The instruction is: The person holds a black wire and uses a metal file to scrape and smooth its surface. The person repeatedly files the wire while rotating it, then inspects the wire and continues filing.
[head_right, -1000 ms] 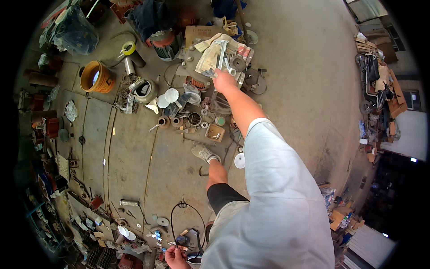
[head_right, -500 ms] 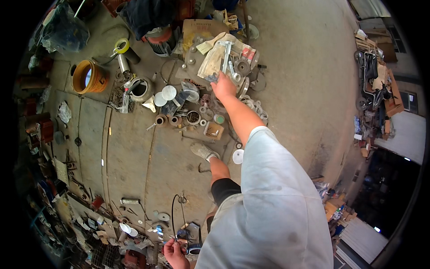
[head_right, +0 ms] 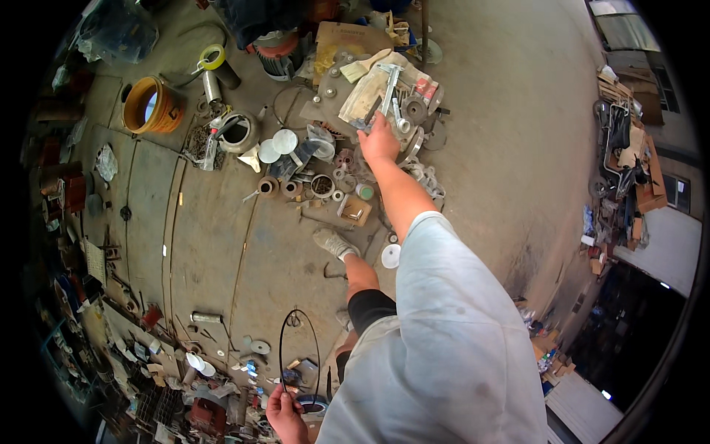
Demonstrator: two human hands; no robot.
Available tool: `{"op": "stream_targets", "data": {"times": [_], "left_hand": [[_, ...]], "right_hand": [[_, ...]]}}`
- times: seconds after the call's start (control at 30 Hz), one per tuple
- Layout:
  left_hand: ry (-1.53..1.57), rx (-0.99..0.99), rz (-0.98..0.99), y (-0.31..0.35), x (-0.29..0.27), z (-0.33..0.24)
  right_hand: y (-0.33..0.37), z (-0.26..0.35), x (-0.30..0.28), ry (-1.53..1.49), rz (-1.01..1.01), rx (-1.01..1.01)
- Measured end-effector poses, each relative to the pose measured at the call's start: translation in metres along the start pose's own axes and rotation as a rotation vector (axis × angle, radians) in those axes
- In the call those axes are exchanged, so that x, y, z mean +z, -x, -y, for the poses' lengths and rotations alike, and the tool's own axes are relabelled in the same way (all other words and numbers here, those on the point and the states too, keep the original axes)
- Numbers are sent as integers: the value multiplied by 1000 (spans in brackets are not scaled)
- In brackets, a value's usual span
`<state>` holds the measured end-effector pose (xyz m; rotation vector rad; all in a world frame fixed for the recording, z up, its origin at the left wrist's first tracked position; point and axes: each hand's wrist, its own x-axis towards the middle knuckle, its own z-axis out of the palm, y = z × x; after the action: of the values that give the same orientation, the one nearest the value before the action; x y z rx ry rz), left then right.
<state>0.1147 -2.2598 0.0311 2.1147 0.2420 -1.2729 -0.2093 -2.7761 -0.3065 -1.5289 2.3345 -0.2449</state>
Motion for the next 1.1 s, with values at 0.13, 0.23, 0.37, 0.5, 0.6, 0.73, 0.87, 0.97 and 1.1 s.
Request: {"op": "stream_targets", "data": {"times": [0.13, 0.23, 0.37, 0.5, 0.6, 0.73, 0.87, 0.97, 1.1], "left_hand": [[118, -38, -40, 7, 1, 8], [142, -36, -5, 10, 3, 7], [152, -23, 5, 14, 5, 13], [238, -21, -21, 20, -2, 10], [247, 44, -70, 28, -20, -10], [567, 133, -98, 63, -59, -30], [765, 282, -134, 109, -89, -36], [930, 399, -91, 151, -108, -23], [1152, 507, -59, 201, -130, 17]], "right_hand": [[-3, -1, 1, 13, 7, -33], [-1, -6, 1, 35, -39, -81], [2, -4, -1, -20, -36, -101], [1, -11, -6, -115, -152, -179], [-10, -20, -31, -385, -84, -215], [33, 56, -85, -1093, 229, -114], [149, 144, -131, -1158, 582, -238], [269, 202, -157, -1298, 892, -453], [420, 256, -167, -1252, 1160, -341]]}}
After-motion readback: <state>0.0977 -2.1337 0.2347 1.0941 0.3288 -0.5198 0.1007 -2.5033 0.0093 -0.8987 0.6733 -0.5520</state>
